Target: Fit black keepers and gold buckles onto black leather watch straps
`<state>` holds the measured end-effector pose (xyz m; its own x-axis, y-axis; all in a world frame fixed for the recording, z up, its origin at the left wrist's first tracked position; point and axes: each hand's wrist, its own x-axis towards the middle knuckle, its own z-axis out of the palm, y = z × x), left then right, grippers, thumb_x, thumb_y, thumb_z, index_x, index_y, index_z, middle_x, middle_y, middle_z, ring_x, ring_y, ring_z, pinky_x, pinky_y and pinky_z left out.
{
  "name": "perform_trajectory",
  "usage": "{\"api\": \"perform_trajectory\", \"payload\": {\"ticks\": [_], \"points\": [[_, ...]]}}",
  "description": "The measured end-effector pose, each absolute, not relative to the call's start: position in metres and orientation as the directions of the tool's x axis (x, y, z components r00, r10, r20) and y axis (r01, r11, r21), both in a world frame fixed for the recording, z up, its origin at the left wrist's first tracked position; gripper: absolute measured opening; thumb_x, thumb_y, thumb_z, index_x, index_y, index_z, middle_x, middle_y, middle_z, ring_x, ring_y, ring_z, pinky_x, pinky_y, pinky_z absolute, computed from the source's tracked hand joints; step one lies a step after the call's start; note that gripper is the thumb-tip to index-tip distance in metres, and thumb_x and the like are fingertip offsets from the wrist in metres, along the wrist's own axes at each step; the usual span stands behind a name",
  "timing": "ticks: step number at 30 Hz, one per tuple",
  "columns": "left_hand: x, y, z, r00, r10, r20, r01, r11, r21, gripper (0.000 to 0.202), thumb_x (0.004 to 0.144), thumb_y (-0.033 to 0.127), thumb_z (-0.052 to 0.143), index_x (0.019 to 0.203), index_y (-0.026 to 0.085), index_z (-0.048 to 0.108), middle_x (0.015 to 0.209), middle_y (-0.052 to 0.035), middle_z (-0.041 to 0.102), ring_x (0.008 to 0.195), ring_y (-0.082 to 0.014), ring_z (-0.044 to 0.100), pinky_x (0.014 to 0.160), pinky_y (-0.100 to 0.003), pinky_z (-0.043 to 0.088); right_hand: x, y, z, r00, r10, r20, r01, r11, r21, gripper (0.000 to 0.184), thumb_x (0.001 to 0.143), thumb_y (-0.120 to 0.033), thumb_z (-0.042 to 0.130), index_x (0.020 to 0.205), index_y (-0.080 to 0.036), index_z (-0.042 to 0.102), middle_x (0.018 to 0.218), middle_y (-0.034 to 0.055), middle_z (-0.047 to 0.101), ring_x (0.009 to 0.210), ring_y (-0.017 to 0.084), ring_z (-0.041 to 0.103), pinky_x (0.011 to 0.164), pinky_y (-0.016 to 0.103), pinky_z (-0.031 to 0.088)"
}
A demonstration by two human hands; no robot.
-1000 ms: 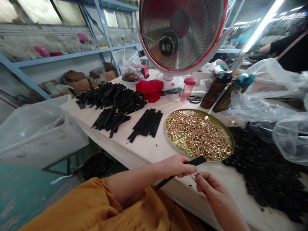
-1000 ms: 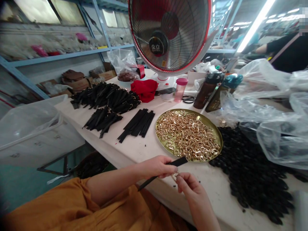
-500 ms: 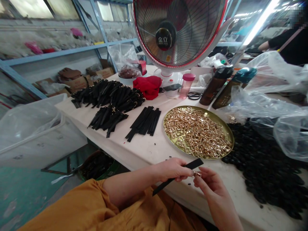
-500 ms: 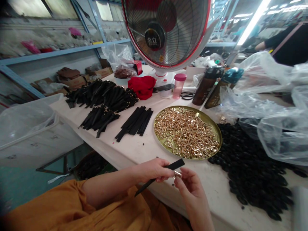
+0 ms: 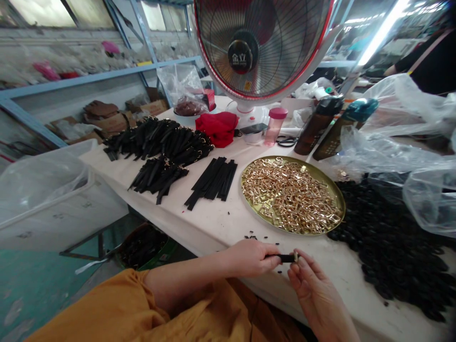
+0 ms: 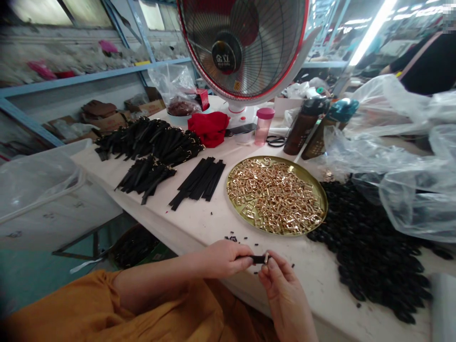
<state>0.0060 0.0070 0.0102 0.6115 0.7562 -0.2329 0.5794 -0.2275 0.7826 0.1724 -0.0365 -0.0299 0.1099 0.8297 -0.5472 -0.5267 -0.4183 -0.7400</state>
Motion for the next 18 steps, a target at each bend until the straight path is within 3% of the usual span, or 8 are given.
{"api": "perform_trajectory", "payload": {"ticks": [3,8,11,16,18], "points": [[0.010,0.005,0.011,0.629,0.745,-0.219,0.507,-0.180,0.843,0.022,0.082,0.028,0.040,0.087,0.018,0.059,0.074,0.0009,0.059,0.067,-0.0105,0.050,0.061,-0.019,0.035,0.163,-0.044,-0.029,0.132,0.877,-0.462,-0.382,-0.386,-0.840,0.031,0.064,-0.035,0.072,0.091,-0.022,0.063,0.086,-0.0008,0.064,0.068,0.012,0.058,0.066,0.024,0.050],[0.019,0.000,0.006,0.591,0.714,-0.375,0.328,0.212,0.921,0.018,0.073,0.019,0.048,0.091,0.015,0.051,0.072,0.0022,0.056,0.060,-0.0078,0.048,0.056,-0.019,0.038,0.157,-0.049,-0.026,0.221,0.925,-0.310,-0.068,-0.302,-0.951,0.026,0.069,-0.043,0.064,0.077,-0.019,0.058,0.071,-0.0009,0.061,0.069,0.016,0.055,0.067,0.028,0.043],[0.019,0.000,0.004,0.637,0.659,-0.400,0.219,0.343,0.913,0.010,0.078,0.022,0.045,0.085,0.015,0.047,0.063,0.0047,0.050,0.050,-0.0048,0.044,0.050,-0.018,0.037,0.159,-0.049,-0.023,0.194,0.944,-0.266,0.046,-0.280,-0.959,0.026,0.073,-0.045,0.059,0.071,-0.020,0.054,0.064,-0.0017,0.058,0.066,0.016,0.052,0.065,0.028,0.040],[0.016,0.001,0.001,0.657,0.637,-0.403,0.177,0.389,0.904,0.013,0.082,0.026,0.045,0.076,0.015,0.043,0.060,0.0055,0.048,0.046,-0.0030,0.042,0.046,-0.016,0.034,0.162,-0.050,-0.022,0.206,0.946,-0.252,0.113,-0.279,-0.954,0.028,0.075,-0.046,0.057,0.066,-0.020,0.052,0.060,-0.0023,0.053,0.064,0.014,0.048,0.063,0.026,0.038],[0.016,0.001,-0.001,0.660,0.616,-0.430,0.167,0.438,0.883,0.015,0.082,0.028,0.046,0.076,0.015,0.043,0.059,0.0058,0.048,0.044,-0.0028,0.041,0.047,-0.016,0.035,0.161,-0.050,-0.024,0.214,0.929,-0.303,0.021,-0.315,-0.949,0.027,0.075,-0.045,0.057,0.065,-0.020,0.052,0.060,-0.0028,0.052,0.062,0.014,0.047,0.062,0.026,0.038]]}}
